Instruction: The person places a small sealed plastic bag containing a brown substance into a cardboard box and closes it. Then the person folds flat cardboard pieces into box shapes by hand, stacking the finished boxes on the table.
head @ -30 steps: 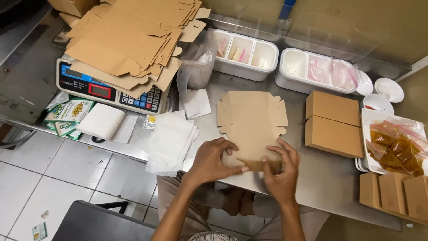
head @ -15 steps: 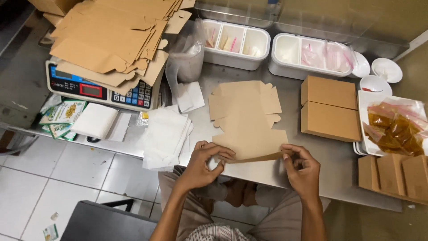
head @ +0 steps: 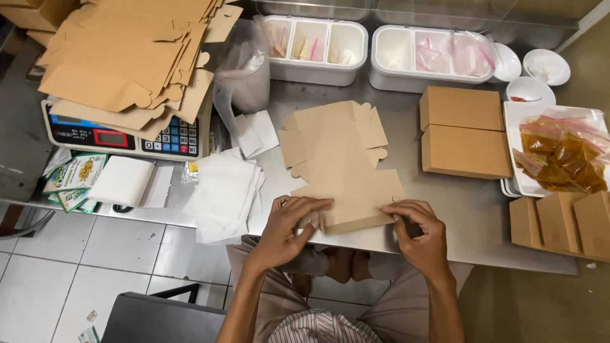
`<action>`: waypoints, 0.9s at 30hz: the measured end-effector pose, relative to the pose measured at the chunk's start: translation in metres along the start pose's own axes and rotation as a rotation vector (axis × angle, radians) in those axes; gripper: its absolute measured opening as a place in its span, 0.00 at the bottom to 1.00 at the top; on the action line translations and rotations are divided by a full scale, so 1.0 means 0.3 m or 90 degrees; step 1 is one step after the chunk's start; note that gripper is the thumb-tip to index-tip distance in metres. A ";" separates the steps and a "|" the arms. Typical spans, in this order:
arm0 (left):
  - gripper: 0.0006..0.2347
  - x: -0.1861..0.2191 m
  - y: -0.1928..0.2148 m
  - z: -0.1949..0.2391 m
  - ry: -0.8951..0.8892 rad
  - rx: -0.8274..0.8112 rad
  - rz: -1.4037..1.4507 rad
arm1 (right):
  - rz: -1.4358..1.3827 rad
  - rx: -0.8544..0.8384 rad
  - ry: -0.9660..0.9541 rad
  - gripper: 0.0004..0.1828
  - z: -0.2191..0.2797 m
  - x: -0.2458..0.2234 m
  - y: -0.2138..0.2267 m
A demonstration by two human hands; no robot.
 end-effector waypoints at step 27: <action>0.19 -0.028 -0.089 0.015 -0.128 -0.098 -0.256 | 0.268 0.105 -0.145 0.15 0.041 0.065 0.033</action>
Point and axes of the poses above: each hand's wrist, its own z-axis away from the middle knuckle, its own y-axis out of the back of the hand, x = y × z, the point moved 10 cm from there along -z, towards the middle knuckle, and after that the axes turned 15 degrees about x, right-handed, at the moved point
